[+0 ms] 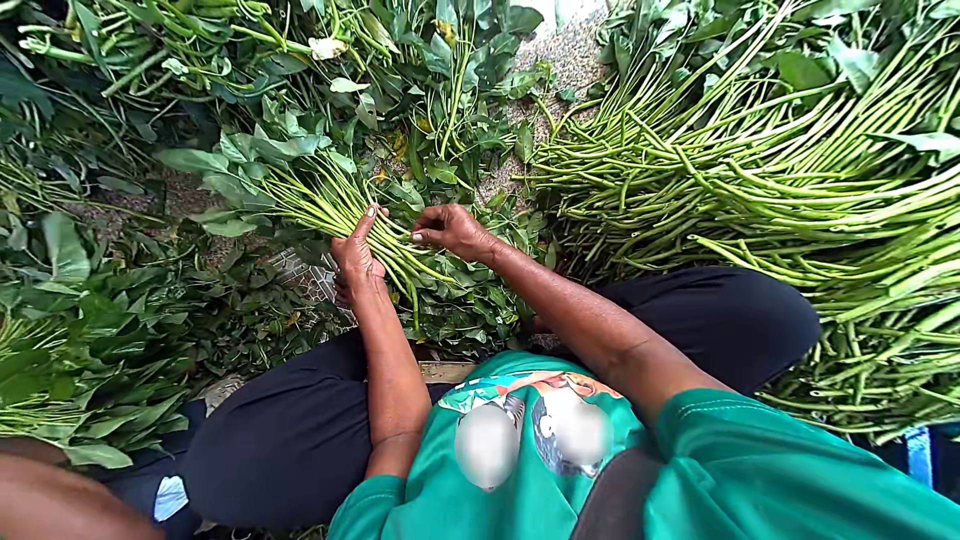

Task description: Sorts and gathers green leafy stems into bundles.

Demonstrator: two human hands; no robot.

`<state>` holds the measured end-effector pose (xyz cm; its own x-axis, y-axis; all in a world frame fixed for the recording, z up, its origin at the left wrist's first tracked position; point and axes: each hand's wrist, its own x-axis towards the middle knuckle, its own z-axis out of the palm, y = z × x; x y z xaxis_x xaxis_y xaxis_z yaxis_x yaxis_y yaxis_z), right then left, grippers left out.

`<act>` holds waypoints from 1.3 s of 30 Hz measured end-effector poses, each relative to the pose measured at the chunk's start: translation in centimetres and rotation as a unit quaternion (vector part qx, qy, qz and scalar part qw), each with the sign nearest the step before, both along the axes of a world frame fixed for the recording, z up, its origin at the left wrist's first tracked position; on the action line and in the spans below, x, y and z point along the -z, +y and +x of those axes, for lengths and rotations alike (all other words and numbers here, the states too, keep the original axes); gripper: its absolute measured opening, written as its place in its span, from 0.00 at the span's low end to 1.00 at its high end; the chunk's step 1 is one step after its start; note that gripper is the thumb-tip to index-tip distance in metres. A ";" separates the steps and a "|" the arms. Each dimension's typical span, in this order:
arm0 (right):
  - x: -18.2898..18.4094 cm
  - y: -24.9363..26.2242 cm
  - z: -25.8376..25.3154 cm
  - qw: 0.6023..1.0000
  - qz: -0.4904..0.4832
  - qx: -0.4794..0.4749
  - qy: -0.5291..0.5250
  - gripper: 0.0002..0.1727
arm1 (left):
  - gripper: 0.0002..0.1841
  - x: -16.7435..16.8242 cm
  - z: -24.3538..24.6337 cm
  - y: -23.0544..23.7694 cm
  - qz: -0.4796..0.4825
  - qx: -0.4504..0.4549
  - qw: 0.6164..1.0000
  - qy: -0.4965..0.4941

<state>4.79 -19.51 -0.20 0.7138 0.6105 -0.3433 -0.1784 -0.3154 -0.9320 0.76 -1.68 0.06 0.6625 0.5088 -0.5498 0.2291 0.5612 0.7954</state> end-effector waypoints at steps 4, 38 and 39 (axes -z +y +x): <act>0.7 1.2 1.0 0.998 0.008 0.050 0.031 0.11 | 0.24 1.0 -0.4 -0.6 -0.015 0.036 0.999 0.019; 3.0 -3.5 1.0 0.972 0.080 0.193 0.106 0.16 | 0.08 -1.4 -0.4 2.5 0.065 -0.153 0.981 -0.096; 3.5 -4.1 1.4 0.938 0.131 0.282 0.153 0.16 | 0.08 -1.5 -0.4 2.7 0.071 -0.160 0.980 -0.096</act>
<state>6.22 -23.59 -3.70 0.8410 0.2575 -0.4759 -0.5202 0.1426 -0.8421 0.35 1.05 1.55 0.5412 0.7691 -0.3400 -0.1009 0.4608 0.8818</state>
